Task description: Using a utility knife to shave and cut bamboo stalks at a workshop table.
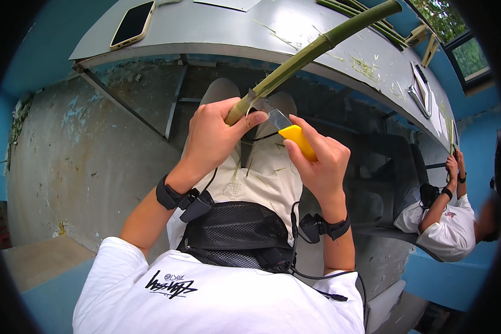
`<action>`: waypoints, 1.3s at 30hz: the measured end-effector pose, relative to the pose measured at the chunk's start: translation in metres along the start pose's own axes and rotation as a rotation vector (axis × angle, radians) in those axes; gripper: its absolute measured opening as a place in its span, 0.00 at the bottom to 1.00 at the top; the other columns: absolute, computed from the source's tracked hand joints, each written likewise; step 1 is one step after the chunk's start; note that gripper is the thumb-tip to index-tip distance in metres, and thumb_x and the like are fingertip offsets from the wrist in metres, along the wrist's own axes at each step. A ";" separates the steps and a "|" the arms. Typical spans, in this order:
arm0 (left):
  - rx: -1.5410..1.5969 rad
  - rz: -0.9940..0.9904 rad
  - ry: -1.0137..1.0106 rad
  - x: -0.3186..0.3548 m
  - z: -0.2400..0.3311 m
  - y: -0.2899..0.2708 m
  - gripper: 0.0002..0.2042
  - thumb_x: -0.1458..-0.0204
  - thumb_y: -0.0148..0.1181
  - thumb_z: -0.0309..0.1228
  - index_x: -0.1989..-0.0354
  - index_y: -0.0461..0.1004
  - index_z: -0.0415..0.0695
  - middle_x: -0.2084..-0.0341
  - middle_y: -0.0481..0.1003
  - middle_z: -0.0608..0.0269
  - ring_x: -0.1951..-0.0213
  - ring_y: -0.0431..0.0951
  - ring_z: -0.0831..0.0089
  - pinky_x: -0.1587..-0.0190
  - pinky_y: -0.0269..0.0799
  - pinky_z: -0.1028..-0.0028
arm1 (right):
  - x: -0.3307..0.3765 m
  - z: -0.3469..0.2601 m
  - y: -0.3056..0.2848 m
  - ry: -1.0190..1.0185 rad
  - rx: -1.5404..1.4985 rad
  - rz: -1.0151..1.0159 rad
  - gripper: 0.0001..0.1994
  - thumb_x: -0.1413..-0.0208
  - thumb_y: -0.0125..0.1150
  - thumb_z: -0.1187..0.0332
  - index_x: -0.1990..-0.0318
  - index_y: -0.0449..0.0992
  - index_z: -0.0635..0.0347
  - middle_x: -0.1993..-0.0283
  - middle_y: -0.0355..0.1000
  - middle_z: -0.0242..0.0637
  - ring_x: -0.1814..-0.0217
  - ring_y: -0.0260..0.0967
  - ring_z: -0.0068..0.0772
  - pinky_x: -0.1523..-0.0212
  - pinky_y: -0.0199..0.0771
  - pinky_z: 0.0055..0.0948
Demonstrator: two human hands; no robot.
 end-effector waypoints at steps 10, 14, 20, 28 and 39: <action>0.258 -0.104 0.094 0.000 -0.005 -0.001 0.16 0.34 0.65 0.41 0.48 0.76 0.41 0.76 0.67 0.75 0.72 0.64 0.83 0.69 0.60 0.77 | -0.003 0.001 -0.003 0.060 0.004 -0.010 0.19 0.46 0.75 0.62 0.46 0.85 0.50 0.71 0.82 0.35 0.80 0.72 0.33 0.75 0.70 0.29; 0.407 -0.217 0.070 -0.008 -0.011 0.000 0.16 0.31 0.60 0.34 0.40 0.70 0.42 0.70 0.68 0.75 0.71 0.64 0.85 0.67 0.61 0.80 | -0.001 0.007 -0.002 0.089 0.027 -0.048 0.19 0.45 0.74 0.61 0.46 0.85 0.49 0.71 0.82 0.35 0.80 0.72 0.34 0.74 0.70 0.30; 0.307 -0.142 0.272 -0.016 -0.017 -0.003 0.13 0.37 0.56 0.25 0.44 0.70 0.42 0.64 0.71 0.69 0.65 0.69 0.81 0.56 0.68 0.77 | 0.002 0.007 0.005 0.059 0.043 -0.069 0.19 0.45 0.74 0.60 0.45 0.84 0.48 0.72 0.81 0.34 0.81 0.71 0.34 0.74 0.70 0.30; 0.554 -0.288 -0.034 -0.004 -0.009 -0.003 0.10 0.35 0.57 0.32 0.49 0.72 0.43 0.72 0.65 0.76 0.73 0.59 0.88 0.70 0.55 0.82 | -0.002 0.005 0.004 0.033 0.024 -0.110 0.20 0.46 0.74 0.61 0.45 0.85 0.49 0.75 0.79 0.33 0.81 0.70 0.33 0.75 0.69 0.30; 0.298 -0.222 0.084 -0.002 -0.007 0.006 0.15 0.34 0.66 0.39 0.49 0.75 0.41 0.69 0.67 0.78 0.69 0.60 0.88 0.67 0.56 0.81 | -0.005 0.002 0.003 0.057 -0.057 -0.104 0.20 0.46 0.74 0.64 0.44 0.85 0.52 0.75 0.77 0.38 0.80 0.69 0.35 0.74 0.68 0.30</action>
Point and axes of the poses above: each hand's wrist, its own x-axis away from the middle knuckle, its own y-axis out of the palm, z = x × y, the point moved 2 cm from there along -x, towards the middle knuckle
